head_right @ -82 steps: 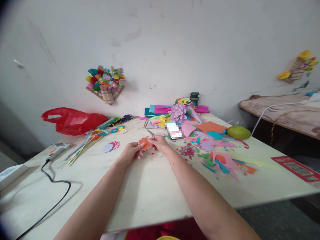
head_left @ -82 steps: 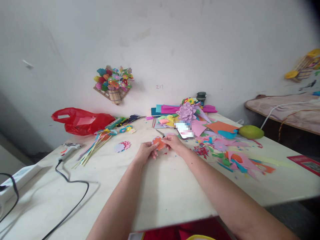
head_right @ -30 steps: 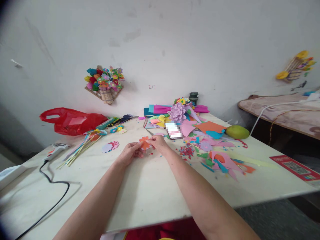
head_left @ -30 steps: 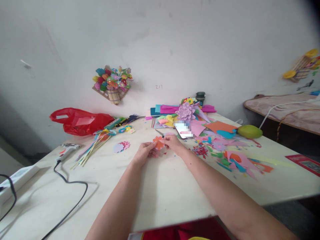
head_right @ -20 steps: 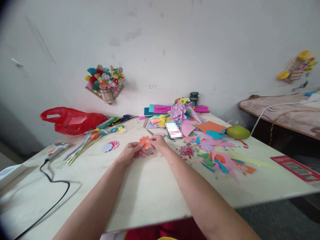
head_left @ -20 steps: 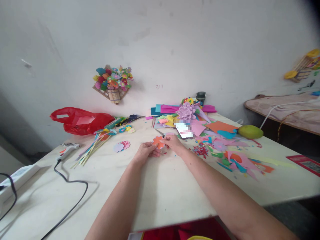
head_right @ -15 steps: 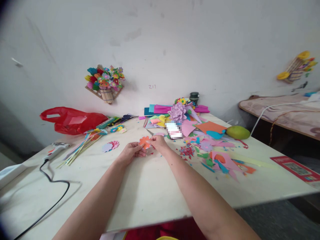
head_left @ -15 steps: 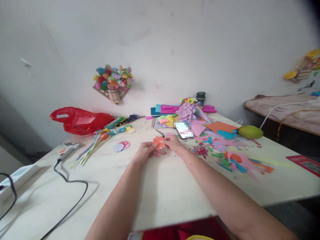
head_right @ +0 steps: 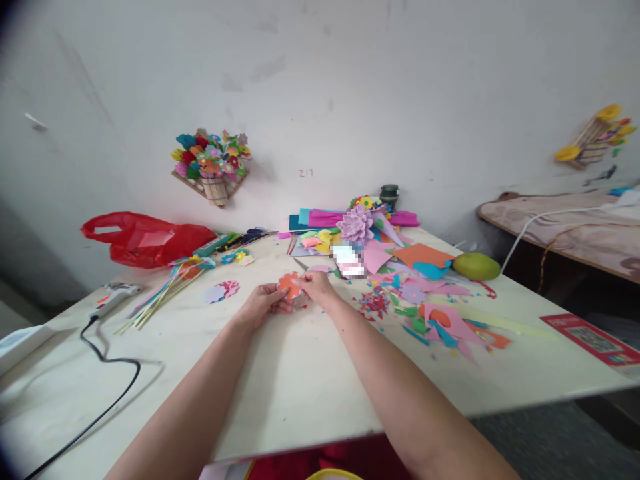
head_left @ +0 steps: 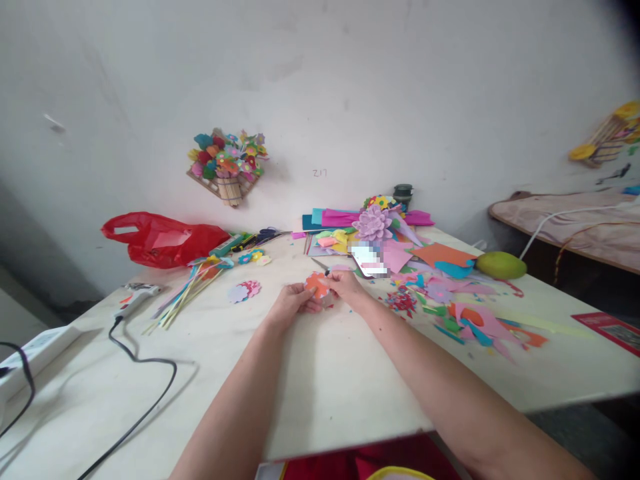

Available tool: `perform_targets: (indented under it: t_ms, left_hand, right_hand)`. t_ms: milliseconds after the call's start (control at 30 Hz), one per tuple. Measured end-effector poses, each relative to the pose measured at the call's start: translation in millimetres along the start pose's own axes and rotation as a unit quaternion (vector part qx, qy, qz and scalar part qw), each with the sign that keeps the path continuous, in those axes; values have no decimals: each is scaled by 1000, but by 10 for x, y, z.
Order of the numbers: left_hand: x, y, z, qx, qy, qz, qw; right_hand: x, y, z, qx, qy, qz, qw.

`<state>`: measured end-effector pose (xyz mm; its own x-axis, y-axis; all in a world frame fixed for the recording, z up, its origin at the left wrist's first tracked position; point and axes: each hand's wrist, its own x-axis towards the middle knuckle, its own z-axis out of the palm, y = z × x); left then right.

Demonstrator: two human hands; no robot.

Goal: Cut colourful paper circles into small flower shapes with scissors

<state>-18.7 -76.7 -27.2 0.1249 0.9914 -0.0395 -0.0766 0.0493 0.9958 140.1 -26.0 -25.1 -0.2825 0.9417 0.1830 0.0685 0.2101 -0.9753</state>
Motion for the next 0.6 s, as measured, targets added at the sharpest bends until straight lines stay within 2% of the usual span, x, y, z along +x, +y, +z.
perform_targets:
  t_ms: [167, 600]
  left_hand:
    - [-1, -2, -4, -9, -3, -3, 1000]
    - [1, -8, -15, -16, -15, -4, 1000]
  right_hand:
    - [-1, -5, -42, 61, -5, 13, 998]
    - [-22, -44, -62, 42, -20, -14, 999]
